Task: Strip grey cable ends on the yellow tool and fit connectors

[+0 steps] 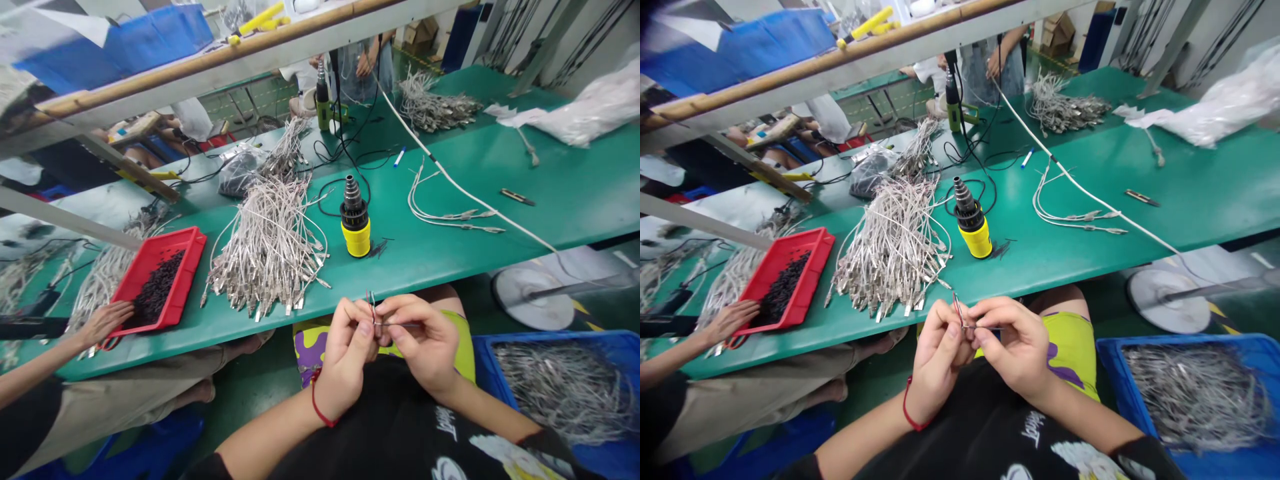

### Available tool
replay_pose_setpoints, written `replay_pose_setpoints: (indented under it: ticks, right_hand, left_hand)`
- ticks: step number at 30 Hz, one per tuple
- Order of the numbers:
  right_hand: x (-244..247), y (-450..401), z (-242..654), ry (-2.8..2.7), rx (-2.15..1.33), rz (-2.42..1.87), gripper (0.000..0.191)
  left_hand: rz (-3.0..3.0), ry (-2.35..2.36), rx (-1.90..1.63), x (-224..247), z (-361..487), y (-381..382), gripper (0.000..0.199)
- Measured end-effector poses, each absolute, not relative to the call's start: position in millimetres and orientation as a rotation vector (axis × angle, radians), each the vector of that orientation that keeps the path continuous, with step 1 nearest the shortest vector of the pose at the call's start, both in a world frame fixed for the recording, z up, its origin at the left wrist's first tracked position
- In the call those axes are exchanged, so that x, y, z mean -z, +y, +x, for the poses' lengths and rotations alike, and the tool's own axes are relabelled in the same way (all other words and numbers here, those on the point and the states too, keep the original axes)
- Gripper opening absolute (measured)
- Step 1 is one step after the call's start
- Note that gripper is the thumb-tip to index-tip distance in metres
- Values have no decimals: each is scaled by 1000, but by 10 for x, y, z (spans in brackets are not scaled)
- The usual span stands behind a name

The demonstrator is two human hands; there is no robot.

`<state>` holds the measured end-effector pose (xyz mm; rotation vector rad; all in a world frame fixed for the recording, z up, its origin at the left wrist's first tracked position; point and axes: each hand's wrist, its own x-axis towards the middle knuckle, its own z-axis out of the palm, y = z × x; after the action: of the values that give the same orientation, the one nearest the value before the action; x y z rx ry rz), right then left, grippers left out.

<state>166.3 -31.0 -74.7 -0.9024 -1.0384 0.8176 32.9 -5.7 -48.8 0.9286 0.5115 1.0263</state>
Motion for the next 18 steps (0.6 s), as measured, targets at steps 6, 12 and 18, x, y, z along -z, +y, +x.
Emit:
replay_pose_setpoints:
  ticks: [6, 12, 18]
  right_hand:
    - [673, -284, 1693, -1141, -701, -978, 19]
    - [642, -267, 1702, -1149, -748, -978, 23]
    - [648, -289, 1701, -1156, -758, -983, 22]
  left_hand:
    - [900, 536, -1007, 486, 343, -50, 17]
    - [888, 501, -999, 501, 350, -59, 16]
    - [893, 508, -1003, 517, 366, -63, 18]
